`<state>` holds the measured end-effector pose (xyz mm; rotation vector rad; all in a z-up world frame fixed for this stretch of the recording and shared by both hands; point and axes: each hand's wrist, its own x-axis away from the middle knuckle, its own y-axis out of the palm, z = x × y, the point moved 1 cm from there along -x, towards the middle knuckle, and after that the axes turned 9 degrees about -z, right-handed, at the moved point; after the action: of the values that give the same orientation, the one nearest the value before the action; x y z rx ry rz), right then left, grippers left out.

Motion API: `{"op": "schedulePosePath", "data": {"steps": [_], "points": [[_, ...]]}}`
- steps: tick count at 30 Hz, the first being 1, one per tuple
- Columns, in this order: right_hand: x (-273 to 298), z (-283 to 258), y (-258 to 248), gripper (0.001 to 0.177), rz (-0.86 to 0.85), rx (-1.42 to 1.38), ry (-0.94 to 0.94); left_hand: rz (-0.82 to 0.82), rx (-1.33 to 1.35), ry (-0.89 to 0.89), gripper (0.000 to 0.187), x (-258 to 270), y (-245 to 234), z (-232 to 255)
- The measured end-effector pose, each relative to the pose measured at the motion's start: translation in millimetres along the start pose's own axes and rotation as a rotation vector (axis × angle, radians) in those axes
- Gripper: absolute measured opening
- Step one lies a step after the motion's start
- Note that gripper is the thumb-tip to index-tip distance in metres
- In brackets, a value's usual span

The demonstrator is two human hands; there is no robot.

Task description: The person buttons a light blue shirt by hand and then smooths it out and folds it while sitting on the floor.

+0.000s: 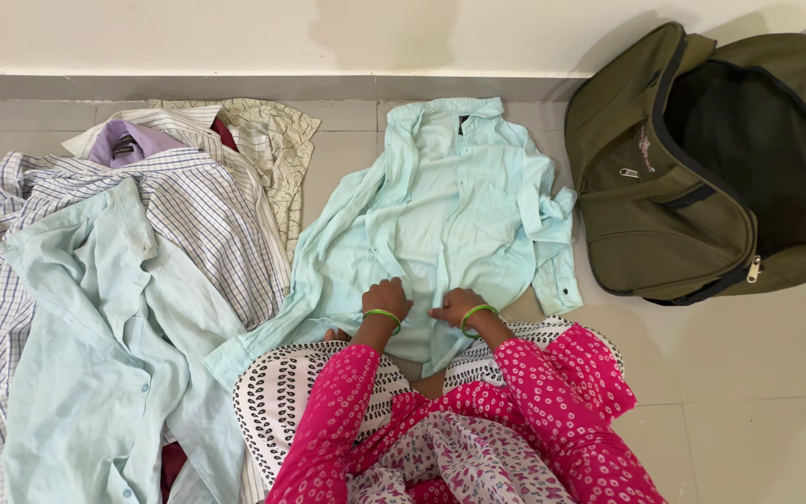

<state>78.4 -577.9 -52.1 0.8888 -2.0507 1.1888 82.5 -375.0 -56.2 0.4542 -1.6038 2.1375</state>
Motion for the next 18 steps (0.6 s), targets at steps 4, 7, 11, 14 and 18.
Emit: {"op": "schedulePosePath", "data": {"steps": [4,7,11,14,18], "points": [[-2,-10,16,0.046,0.082,0.101,-0.004,0.059,-0.010,0.030,0.057,5,5,7],[-2,-14,22,0.041,0.173,0.066,-0.018,0.122,-0.082,0.087,0.041,9,10,9],[-3,-8,16,0.033,0.251,-0.105,-0.095,0.191,0.012,0.097,0.020,7,12,6],[-4,0,9,0.023,0.245,-0.543,-0.134,0.202,0.227,0.068,0.020,8,8,2],[-2,9,3,0.021,0.271,-0.885,-0.193,0.212,0.403,0.000,0.022,18,-1,1]]}}
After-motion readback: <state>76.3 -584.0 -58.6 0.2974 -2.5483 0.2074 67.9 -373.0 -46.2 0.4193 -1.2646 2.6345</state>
